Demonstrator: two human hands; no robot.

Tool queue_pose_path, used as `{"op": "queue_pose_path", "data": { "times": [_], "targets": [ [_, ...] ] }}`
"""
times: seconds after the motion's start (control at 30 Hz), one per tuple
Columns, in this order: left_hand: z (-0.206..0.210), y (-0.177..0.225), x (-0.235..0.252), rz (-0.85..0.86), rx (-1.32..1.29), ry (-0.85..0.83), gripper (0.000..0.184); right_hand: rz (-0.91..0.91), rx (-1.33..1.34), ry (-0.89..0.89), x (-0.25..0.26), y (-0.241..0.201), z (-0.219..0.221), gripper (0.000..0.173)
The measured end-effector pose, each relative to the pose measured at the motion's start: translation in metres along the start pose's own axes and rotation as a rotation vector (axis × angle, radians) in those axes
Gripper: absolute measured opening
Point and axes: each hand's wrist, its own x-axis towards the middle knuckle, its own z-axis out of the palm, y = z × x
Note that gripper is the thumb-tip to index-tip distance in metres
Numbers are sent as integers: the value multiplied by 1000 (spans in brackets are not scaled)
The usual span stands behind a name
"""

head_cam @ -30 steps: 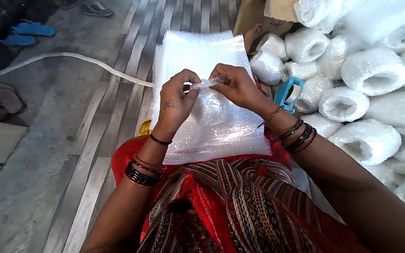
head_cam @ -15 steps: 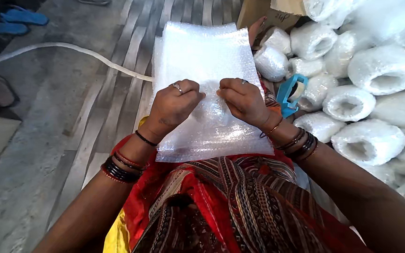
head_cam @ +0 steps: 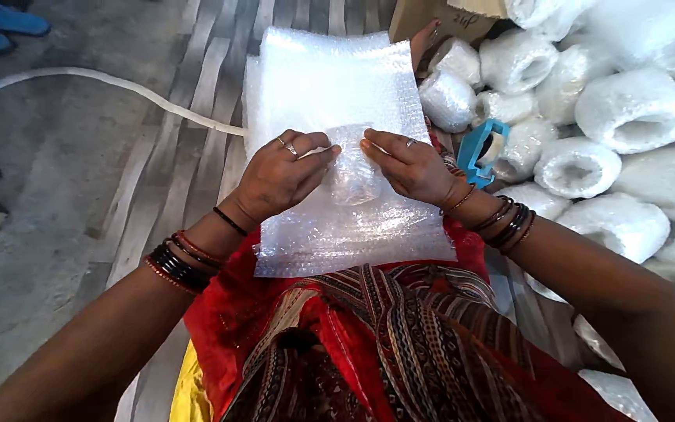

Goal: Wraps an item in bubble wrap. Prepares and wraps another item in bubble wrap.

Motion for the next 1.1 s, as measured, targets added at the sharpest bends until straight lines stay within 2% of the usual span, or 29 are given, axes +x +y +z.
{"op": "queue_pose_path", "data": {
  "times": [0.07, 0.13, 0.2, 0.3, 0.4, 0.6, 0.67, 0.73, 0.83, 0.93, 0.97, 1.03, 1.07, 1.1],
  "targets": [
    [4, -2, 4, -121, -182, 69, 28, 122, 178, 24, 1, -2, 2, 36],
    [10, -2, 10, -200, -335, 161, 25, 258, 376, 103, 6, -6, 4, 31],
    [5, 12, 16, -328, -423, 138, 15, 398, 538, 176, 12, -11, 5, 24],
    [3, 21, 20, -462, -558, 111, 12, 475, 623, 248, 14, -9, 9, 15],
    [21, 5, 12, -442, -627, 191, 13, 529, 607, 282, 15, -8, 12, 11],
    [18, 24, 7, -413, -570, 204, 12, 358, 322, 213, 6, -13, 13, 15],
    [19, 24, 4, -441, -596, 206, 12, 314, 300, 159, 2, -12, 12, 25],
    [18, 26, 5, -507, -653, 216, 10, 283, 290, 135, 1, -12, 12, 33],
    [13, 34, 13, -672, -745, 232, 14, 279, 291, 158, 2, -14, 15, 32],
    [11, 40, 24, -753, -793, 219, 16, 295, 311, 186, 4, -16, 19, 29],
    [13, 41, 27, -766, -786, 223, 19, 306, 318, 185, 4, -17, 19, 28],
    [13, 41, 31, -749, -764, 125, 41, 327, 329, 204, 4, -17, 20, 28],
    [15, 39, 32, -704, -740, 49, 46, 340, 343, 224, 3, -18, 21, 28],
    [18, 39, 32, -662, -728, 4, 43, 374, 387, 249, 2, -20, 21, 29]
  ]
}}
